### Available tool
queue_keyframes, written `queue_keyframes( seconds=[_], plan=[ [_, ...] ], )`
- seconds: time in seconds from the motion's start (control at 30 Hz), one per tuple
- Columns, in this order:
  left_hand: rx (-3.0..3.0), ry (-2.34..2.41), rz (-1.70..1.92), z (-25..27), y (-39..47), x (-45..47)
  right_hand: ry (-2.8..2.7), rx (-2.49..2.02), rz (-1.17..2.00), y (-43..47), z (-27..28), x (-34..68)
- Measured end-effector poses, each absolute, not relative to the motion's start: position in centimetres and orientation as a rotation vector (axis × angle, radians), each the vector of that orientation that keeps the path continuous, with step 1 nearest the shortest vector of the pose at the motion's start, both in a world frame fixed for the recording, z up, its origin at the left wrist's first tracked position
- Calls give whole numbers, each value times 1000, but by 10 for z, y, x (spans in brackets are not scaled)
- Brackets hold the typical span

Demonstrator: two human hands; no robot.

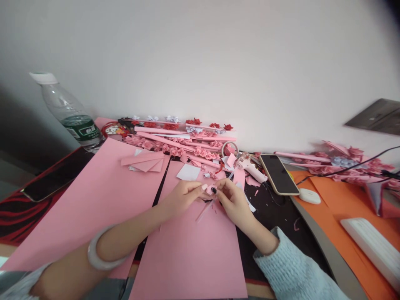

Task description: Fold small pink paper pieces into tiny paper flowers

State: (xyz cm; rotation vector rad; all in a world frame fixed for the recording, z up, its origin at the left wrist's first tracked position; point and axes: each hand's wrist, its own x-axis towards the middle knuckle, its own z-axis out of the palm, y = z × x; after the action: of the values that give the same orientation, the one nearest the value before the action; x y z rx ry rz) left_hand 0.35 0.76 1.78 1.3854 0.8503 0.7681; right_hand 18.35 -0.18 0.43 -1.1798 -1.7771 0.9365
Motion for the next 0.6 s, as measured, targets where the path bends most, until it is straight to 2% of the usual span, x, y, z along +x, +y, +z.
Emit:
queue_keyframes(
  seconds=[0.4,0.6],
  plan=[
    [1414,807,758,9,10,3,-1660,-1155,1117,-2,4,183],
    [1622,901,760,10,8,3,-1638,-1164,1163,-2,2,183]
  ],
)
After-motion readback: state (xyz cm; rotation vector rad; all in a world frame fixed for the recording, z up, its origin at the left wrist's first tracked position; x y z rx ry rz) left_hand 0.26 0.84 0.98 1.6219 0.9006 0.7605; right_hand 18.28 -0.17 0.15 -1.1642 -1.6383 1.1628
